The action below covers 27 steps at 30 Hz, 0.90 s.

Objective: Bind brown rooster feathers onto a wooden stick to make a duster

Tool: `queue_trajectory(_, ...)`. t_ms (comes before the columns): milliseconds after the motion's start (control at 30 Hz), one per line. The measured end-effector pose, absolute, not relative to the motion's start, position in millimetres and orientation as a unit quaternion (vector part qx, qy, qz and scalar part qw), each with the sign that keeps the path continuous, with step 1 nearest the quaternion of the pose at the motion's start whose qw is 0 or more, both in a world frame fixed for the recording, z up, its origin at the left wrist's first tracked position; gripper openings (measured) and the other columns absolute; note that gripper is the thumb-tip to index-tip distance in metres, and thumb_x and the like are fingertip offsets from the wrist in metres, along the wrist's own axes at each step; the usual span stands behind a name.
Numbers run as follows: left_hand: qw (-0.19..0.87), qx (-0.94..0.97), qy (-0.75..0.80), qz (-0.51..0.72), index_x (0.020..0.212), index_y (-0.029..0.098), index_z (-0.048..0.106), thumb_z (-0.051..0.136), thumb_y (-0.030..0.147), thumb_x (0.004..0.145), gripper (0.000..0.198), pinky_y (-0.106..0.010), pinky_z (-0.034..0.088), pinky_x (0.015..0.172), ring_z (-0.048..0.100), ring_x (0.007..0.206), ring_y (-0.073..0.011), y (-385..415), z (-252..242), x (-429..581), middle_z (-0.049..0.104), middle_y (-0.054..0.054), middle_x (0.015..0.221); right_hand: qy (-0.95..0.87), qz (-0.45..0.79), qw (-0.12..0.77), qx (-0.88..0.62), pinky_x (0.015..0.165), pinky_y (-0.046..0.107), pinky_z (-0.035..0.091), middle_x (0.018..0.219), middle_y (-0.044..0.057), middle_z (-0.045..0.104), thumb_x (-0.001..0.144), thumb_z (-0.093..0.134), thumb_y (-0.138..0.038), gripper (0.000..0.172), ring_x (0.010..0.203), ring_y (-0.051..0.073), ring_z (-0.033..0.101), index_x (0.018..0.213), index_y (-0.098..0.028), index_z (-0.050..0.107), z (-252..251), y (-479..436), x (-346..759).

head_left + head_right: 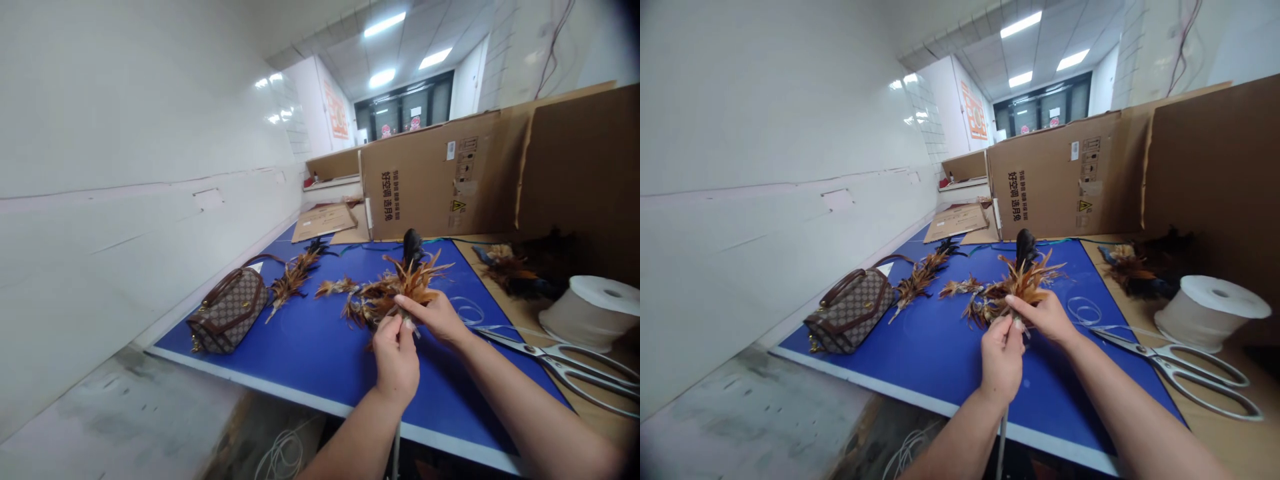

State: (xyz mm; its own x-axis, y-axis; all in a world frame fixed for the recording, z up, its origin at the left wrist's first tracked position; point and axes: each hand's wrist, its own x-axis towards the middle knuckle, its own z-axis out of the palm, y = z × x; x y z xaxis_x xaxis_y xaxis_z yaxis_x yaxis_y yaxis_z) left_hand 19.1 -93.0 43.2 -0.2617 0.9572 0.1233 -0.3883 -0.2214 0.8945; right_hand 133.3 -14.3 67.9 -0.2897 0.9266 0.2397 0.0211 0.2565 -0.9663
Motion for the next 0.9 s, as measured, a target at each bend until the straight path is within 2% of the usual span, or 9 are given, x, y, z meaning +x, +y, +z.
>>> queue_trajectory(133,0.467,0.39,0.391,0.691,0.072,0.018,0.068,0.077,0.038,0.083,0.024,-0.026,0.035,0.056,0.049,0.064,-0.0149,-92.5,40.3,23.3,0.058,-0.005,0.071,-0.647,0.476,0.47,-0.366,0.051,0.026,0.042,0.06,0.002,0.06,0.08,0.076,-0.058,0.044,0.055,0.014,0.05,0.071,-0.017,0.064,69.9,-14.4,132.6)
queue_trajectory(233,0.484,0.383,0.395,0.68,0.07,0.017,0.064,0.075,0.047,0.084,0.035,-0.025,0.032,0.054,0.044,0.058,-0.0119,-90.8,37.2,24.9,0.053,-0.002,0.063,-0.655,0.472,0.468,-0.359,0.054,0.026,0.045,0.064,0.003,0.063,0.081,0.075,-0.059,0.044,0.058,0.015,0.054,0.073,-0.017,0.065,70.1,-14.7,132.1)
queue_trajectory(333,0.517,0.372,0.391,0.664,0.07,0.015,0.062,0.069,0.058,0.086,0.046,-0.025,0.031,0.052,0.043,0.053,-0.0099,-88.4,38.4,24.4,0.053,-0.001,0.059,-0.662,0.478,0.452,-0.358,0.049,0.025,0.041,0.057,0.001,0.059,0.083,0.073,-0.059,0.046,0.052,0.013,0.05,0.069,-0.017,0.061,69.6,-14.9,133.2)
queue_trajectory(400,0.557,0.344,0.377,0.655,0.074,0.013,0.064,0.069,0.06,0.084,0.049,-0.025,0.031,0.05,0.048,0.053,-0.0107,-86.8,42.7,22.5,0.058,-0.004,0.063,-0.667,0.478,0.442,-0.362,0.046,0.025,0.038,0.054,0.0,0.056,0.084,0.072,-0.06,0.047,0.049,0.012,0.048,0.066,-0.017,0.059,68.5,-14.5,134.1)
queue_trajectory(567,0.623,0.291,0.349,0.636,0.08,0.008,0.067,0.079,0.054,0.077,0.047,-0.023,0.028,0.048,0.056,0.057,-0.0116,-84.9,54.1,16.5,0.065,-0.01,0.075,-0.677,0.477,0.424,-0.365,0.045,0.024,0.036,0.053,0.0,0.055,0.084,0.072,-0.059,0.048,0.048,0.011,0.047,0.065,-0.017,0.06,66.6,-12.6,135.6)
queue_trajectory(667,0.634,0.285,0.338,0.634,0.082,0.007,0.069,0.08,0.051,0.077,0.045,-0.022,0.026,0.049,0.053,0.057,-0.0092,-84.5,52.9,15.1,0.066,-0.011,0.08,-0.682,0.49,0.413,-0.353,0.046,0.024,0.035,0.049,-0.002,0.052,0.087,0.07,-0.058,0.048,0.046,0.011,0.046,0.064,-0.017,0.059,67.1,-12.7,136.4)
queue_trajectory(800,0.623,0.287,0.327,0.65,0.079,0.007,0.069,0.083,0.044,0.076,0.04,-0.022,0.023,0.049,0.046,0.056,-0.0066,-83.8,47.8,15.0,0.062,-0.008,0.076,-0.689,0.507,0.408,-0.319,0.051,0.025,0.041,0.052,0.0,0.057,0.089,0.069,-0.057,0.048,0.05,0.012,0.051,0.066,-0.016,0.061,65.3,-12.3,137.7)
queue_trajectory(900,0.61,0.29,0.33,0.659,0.076,0.007,0.069,0.082,0.045,0.076,0.04,-0.022,0.023,0.049,0.043,0.056,-0.0065,-83.8,48.2,12.7,0.06,-0.007,0.072,-0.658,0.553,0.42,-0.29,0.053,0.025,0.041,0.058,0.0,0.058,0.087,0.07,-0.059,0.045,0.053,0.013,0.052,0.075,-0.016,0.061,61.0,-10.1,137.7)
